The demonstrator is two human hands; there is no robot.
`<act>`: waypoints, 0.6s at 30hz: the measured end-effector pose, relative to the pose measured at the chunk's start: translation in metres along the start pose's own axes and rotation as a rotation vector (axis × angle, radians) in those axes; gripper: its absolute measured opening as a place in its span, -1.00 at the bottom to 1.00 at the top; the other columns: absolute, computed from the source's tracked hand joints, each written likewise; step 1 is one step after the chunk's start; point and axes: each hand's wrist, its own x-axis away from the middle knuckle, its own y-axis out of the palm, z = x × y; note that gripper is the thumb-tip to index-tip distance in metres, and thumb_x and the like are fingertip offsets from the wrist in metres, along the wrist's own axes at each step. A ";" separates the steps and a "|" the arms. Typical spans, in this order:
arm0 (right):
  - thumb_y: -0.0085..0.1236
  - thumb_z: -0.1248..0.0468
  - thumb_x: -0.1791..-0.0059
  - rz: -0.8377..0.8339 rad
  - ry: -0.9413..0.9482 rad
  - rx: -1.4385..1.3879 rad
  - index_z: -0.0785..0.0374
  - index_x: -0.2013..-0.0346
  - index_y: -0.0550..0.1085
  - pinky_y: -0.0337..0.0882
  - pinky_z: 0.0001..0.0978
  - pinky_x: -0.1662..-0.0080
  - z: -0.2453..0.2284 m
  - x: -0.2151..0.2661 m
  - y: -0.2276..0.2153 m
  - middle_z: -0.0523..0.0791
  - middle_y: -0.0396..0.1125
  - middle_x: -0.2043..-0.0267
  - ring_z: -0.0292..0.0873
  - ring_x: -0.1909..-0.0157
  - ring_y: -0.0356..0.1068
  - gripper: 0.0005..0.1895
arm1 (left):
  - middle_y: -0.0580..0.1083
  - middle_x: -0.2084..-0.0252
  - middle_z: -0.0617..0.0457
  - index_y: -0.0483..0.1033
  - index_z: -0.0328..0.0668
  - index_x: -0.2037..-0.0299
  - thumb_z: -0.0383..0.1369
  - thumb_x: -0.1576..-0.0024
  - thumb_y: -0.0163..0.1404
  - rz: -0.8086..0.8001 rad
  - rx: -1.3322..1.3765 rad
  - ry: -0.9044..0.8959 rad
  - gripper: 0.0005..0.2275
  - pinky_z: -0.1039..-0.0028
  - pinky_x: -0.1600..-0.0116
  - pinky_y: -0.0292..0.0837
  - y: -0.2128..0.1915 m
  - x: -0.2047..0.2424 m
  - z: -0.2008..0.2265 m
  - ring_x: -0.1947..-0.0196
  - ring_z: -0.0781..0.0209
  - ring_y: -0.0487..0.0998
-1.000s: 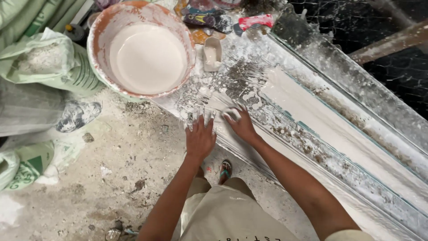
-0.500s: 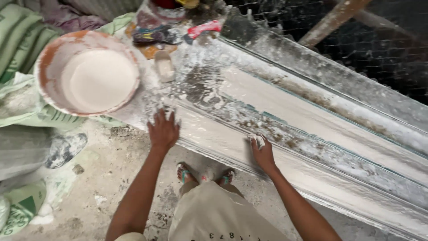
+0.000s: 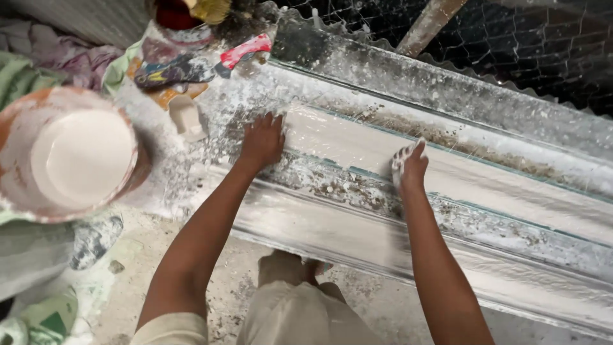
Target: The recorder is applying fiberglass strands and gypsum plaster slurry into a long mold tray to manufacture ceiling moldings.
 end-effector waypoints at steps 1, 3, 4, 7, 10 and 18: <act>-0.17 -0.19 -0.29 0.020 -0.006 -0.008 0.23 0.24 0.08 0.09 -0.35 0.50 -0.005 -0.008 0.014 -0.18 0.02 0.52 -0.24 0.55 0.05 -0.44 | 0.15 -0.43 -0.33 0.20 -0.21 -0.39 -0.22 -0.24 -0.12 -0.012 -0.005 0.018 -0.49 -0.25 -0.36 0.00 0.011 -0.023 -0.007 -0.40 -0.38 0.13; -0.25 -0.15 -0.13 0.399 0.094 0.140 0.17 0.19 0.16 0.07 -0.24 0.59 -0.013 -0.028 0.046 -0.08 0.11 0.58 -0.13 0.61 0.08 -0.57 | 0.20 -0.46 -0.15 0.21 -0.23 -0.40 -0.39 -0.19 -0.16 -0.087 -0.058 0.030 -0.50 -0.22 -0.35 0.08 0.034 -0.071 -0.023 -0.40 -0.26 0.21; -0.25 -0.15 -0.13 0.418 0.090 0.130 0.17 0.19 0.16 0.07 -0.24 0.59 -0.006 -0.043 0.042 -0.08 0.11 0.58 -0.13 0.61 0.08 -0.57 | 0.20 -0.46 -0.15 0.21 -0.23 -0.40 -0.39 -0.19 -0.16 -0.097 -0.064 0.048 -0.50 -0.22 -0.35 0.08 0.047 -0.091 -0.034 -0.40 -0.26 0.21; -0.19 -0.06 -0.12 0.510 0.125 0.016 0.12 0.12 0.19 0.22 -0.25 0.52 0.037 -0.079 -0.009 -0.16 0.24 0.53 -0.19 0.53 0.20 -0.68 | 0.28 -0.35 -0.19 0.27 -0.29 -0.32 -0.44 -0.14 -0.14 0.003 -0.129 0.269 -0.53 -0.24 -0.25 0.10 0.076 -0.116 -0.051 -0.32 -0.29 0.26; 0.01 0.00 -0.35 0.099 0.064 0.417 0.54 0.13 0.23 0.33 -0.30 0.33 0.063 -0.081 -0.014 -0.12 0.25 0.33 -0.20 0.32 0.26 -0.44 | 0.40 -0.16 -0.16 0.39 -0.29 -0.19 -0.43 -0.15 -0.13 -0.080 -0.122 0.218 -0.62 -0.22 -0.20 0.14 0.059 -0.120 -0.049 -0.19 -0.20 0.36; -0.14 0.17 -0.06 -0.613 -0.358 1.710 0.25 -0.39 0.35 -0.04 0.29 -0.45 0.050 -0.001 0.236 -0.03 0.05 -0.48 0.17 -0.52 -0.04 -0.41 | 0.49 0.05 0.00 0.54 -0.11 0.07 -0.44 -0.14 -0.07 -0.014 -0.374 0.590 -0.80 -0.18 -0.26 0.15 0.013 -0.112 -0.057 -0.08 0.05 0.43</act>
